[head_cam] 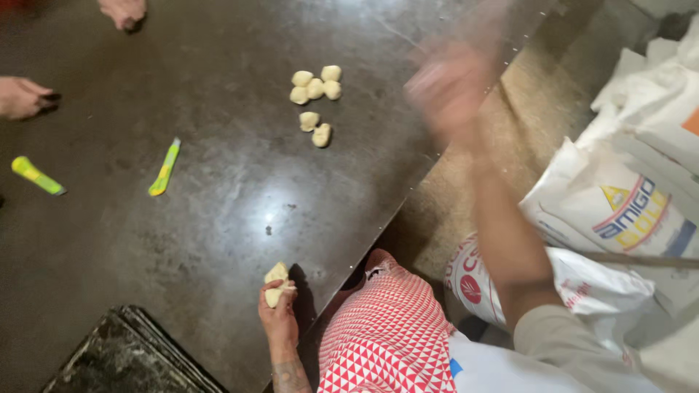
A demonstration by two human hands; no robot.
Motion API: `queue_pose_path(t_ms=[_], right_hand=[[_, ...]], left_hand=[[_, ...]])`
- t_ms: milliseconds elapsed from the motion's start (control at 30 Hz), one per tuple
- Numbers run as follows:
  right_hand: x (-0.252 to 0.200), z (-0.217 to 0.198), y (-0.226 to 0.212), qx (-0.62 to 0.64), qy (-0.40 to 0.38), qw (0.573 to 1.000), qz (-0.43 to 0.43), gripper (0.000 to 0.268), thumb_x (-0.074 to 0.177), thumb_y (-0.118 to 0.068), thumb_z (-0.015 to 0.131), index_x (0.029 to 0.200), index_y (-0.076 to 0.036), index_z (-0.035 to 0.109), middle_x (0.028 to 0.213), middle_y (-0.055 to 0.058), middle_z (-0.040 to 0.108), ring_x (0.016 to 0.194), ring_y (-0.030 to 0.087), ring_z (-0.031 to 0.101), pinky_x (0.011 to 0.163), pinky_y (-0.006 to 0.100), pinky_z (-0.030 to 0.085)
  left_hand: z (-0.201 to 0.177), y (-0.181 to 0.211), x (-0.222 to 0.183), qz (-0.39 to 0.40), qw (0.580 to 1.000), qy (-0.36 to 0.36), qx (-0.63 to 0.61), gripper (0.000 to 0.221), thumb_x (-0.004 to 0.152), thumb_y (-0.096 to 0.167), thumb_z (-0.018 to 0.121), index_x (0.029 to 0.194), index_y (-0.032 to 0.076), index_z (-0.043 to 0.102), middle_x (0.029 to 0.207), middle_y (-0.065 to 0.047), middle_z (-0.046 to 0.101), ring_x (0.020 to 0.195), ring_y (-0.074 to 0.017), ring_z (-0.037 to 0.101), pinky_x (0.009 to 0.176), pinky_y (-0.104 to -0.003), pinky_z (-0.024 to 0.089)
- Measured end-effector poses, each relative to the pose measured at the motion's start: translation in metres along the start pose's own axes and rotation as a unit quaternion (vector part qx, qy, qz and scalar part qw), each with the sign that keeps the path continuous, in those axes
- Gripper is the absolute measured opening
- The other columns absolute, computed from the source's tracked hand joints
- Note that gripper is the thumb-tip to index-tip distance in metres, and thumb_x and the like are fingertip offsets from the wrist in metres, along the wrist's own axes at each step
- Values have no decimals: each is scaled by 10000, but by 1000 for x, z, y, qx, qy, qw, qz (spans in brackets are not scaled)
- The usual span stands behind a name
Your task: The person shapes pieces of dough into small logs by rolling them on a table and places them onto metal baking trays.
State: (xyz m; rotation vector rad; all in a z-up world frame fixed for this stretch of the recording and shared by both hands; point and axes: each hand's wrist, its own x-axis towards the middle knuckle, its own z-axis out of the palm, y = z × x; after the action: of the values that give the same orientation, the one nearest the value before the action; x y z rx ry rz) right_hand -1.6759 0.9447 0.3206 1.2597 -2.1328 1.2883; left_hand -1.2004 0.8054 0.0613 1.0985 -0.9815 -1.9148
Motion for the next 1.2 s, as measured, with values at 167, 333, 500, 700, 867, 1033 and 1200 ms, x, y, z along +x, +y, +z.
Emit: queue_pose_path(t_ms=[167,333,500,700,867,1033,1200], right_hand=[[39,-162,51,-304,23,949,86,608,783,-104,773,1337,-37,532,1452,272,496,1337,439,457,1067,482,432],[6,-17,-37,-122,-112,982,-95,716,762,-103,755,1428,-43,499,1480,270,478,1367,447,429,1100,496,376],[-121,143,-178,273,-488,824,-89,731,801,-16,686,1509,-44,504,1489,280,455,1370,446,448,1125,488,382],[-176,195,-162,193,-455,869,0,320,905,-74,681,1223,-63,712,1200,151,681,1052,354,692,902,403,558],[-185,201,-146,128,-291,948,32,432,895,-114,725,1313,-51,639,1326,166,621,1199,384,619,1030,448,511],[-186,210,-125,38,-446,880,-157,662,740,-134,796,1368,-52,601,1454,204,536,1230,459,503,1020,518,421],[-211,241,-103,20,-401,915,-41,386,944,-57,701,1312,-171,677,1306,98,627,1190,337,612,1020,454,553]], left_hand=[[22,-3,-3,-34,996,-81,15,402,834,-65,606,1221,40,635,1007,-134,711,865,-173,659,754,-259,522],[79,47,-8,-4,985,-151,90,381,882,-46,652,1233,56,544,1192,-102,614,1012,-136,641,817,-254,542],[91,87,-3,54,981,-162,87,651,858,-62,558,1403,139,264,1285,-101,564,1031,-178,652,790,-258,542],[8,60,-6,222,916,56,329,547,890,-93,531,1375,144,438,1245,-111,630,1060,-254,674,905,-313,566],[-34,50,-22,215,822,218,481,418,881,-58,565,1245,139,624,1244,-144,634,1136,-348,648,1008,-398,550],[-44,83,-36,342,713,131,597,719,736,159,720,1377,-130,571,1359,-356,481,1222,-547,455,1002,-608,415],[-51,74,-29,218,805,177,523,382,895,110,710,1270,50,667,1181,-205,610,1096,-418,583,944,-493,501]])
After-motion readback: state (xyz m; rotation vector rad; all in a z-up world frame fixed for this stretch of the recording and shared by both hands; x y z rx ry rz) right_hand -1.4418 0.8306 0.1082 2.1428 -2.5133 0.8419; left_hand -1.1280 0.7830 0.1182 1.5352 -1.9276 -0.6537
